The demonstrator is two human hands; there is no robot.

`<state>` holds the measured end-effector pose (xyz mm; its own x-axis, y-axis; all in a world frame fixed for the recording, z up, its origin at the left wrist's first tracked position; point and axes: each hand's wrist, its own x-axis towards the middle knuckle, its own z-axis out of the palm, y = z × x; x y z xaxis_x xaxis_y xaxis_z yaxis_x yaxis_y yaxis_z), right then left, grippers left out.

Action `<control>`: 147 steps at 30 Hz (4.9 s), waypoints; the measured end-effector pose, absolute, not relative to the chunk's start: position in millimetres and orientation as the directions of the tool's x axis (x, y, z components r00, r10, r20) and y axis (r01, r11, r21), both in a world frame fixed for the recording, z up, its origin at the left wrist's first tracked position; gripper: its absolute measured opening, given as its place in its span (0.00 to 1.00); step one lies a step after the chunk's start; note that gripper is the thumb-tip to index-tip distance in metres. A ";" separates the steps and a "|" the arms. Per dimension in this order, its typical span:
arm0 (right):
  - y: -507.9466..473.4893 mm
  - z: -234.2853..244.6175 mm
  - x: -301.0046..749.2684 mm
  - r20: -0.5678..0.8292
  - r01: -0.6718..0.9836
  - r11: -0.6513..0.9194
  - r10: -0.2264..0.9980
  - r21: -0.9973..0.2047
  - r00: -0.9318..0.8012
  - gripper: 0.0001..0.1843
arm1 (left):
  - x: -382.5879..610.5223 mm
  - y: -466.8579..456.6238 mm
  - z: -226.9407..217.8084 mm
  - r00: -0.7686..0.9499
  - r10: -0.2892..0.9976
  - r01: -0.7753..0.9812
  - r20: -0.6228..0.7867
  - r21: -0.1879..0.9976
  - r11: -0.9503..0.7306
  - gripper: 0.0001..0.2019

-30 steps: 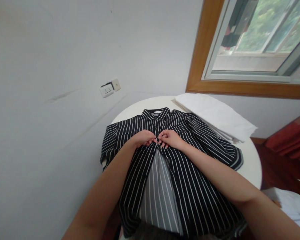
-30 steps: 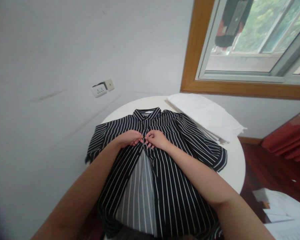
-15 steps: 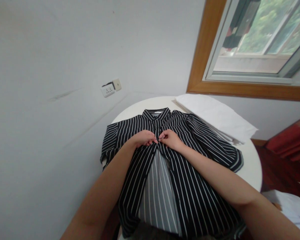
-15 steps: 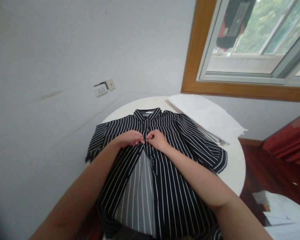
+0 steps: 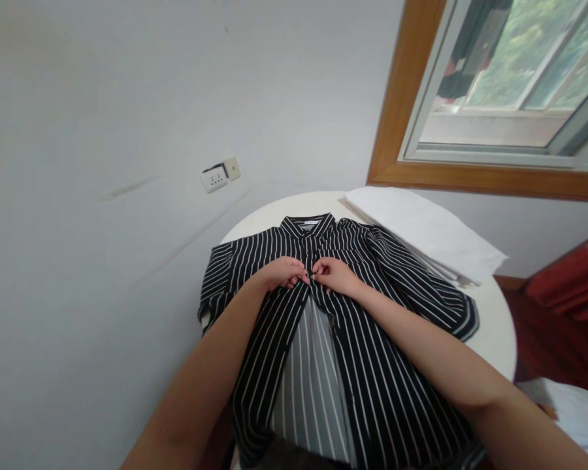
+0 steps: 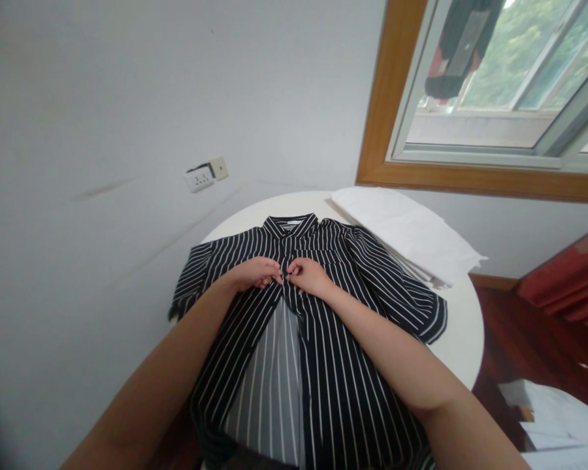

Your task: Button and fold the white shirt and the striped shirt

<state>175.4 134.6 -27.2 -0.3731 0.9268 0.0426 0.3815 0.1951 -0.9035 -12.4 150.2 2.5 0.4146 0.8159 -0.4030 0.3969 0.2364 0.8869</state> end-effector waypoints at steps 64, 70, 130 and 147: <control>129.7 -18.7 177.0 0.205 0.503 0.438 0.868 -0.745 -0.453 0.08 | -4.0 145.9 1.8 0.313 0.855 0.224 -0.413 0.907 0.356 0.05; 131.6 -22.5 177.3 0.130 0.470 0.358 0.883 -0.807 -0.451 0.06 | -3.7 143.5 5.6 0.324 0.850 0.224 -0.416 0.906 0.359 0.04; 151.5 -34.2 221.8 0.070 0.975 0.066 0.996 -0.214 -0.052 0.39 | -15.3 195.5 -28.9 0.125 0.991 0.984 0.044 0.119 -0.130 0.32; 206.6 -33.3 226.4 0.059 0.968 0.117 0.993 -0.220 -0.106 0.40 | 8.6 230.6 -23.7 0.064 0.993 0.997 0.102 0.031 -0.067 0.33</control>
